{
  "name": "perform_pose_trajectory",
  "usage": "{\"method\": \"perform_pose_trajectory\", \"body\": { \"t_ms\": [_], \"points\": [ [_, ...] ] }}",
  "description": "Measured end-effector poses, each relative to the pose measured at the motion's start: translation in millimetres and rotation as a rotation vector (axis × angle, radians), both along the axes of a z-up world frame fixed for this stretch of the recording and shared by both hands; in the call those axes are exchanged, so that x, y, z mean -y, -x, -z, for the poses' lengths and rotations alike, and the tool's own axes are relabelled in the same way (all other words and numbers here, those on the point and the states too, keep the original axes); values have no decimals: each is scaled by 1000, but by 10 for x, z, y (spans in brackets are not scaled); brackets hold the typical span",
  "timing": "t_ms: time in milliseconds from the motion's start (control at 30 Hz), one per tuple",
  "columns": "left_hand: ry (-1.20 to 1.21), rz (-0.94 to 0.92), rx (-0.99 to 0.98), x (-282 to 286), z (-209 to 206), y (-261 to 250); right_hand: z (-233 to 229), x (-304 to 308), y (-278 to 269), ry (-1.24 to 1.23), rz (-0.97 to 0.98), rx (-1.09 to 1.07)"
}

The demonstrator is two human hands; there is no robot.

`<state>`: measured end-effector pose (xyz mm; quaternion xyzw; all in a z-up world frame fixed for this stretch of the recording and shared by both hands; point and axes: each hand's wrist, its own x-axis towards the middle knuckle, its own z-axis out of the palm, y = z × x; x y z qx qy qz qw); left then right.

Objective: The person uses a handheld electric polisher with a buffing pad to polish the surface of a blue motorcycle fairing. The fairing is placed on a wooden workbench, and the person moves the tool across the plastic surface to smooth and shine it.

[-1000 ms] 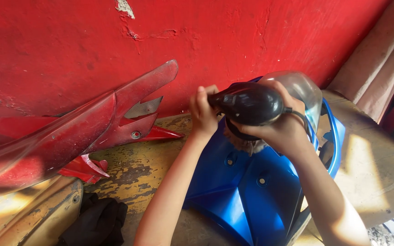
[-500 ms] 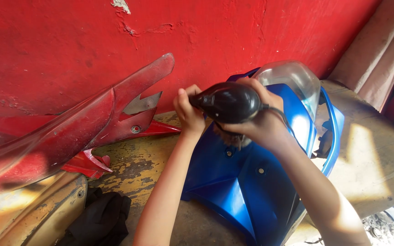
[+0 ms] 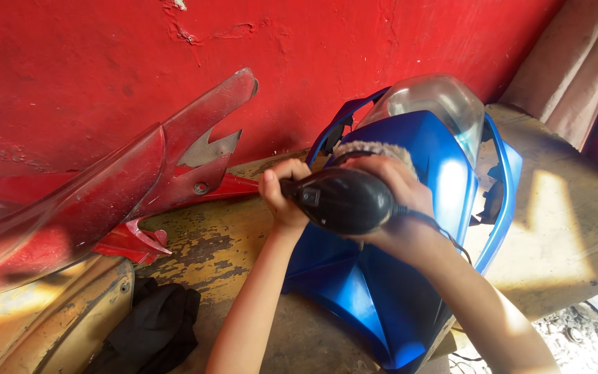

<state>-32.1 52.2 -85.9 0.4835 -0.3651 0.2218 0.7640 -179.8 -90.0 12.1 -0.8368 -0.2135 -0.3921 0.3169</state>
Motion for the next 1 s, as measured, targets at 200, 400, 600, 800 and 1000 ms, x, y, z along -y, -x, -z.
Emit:
{"method": "perform_pose_trajectory", "body": {
  "t_ms": [200, 400, 600, 800, 1000],
  "points": [
    [53, 193, -13, -16, -54, 365, 104, 90, 268, 35, 3, -27],
    [109, 219, -49, -66, 203, 327, 206, -55, 176, 16, -61, 79],
    [92, 119, 4, -106, 68, 726, 345, 53, 387, -8, -127, 36],
    [-83, -17, 49, -15, -46, 871, 288, 133, 474, -32, -103, 25],
    [142, 149, -97, -188, 382, 745, 404, -56, 395, -7, -177, -11]
  ]
}}
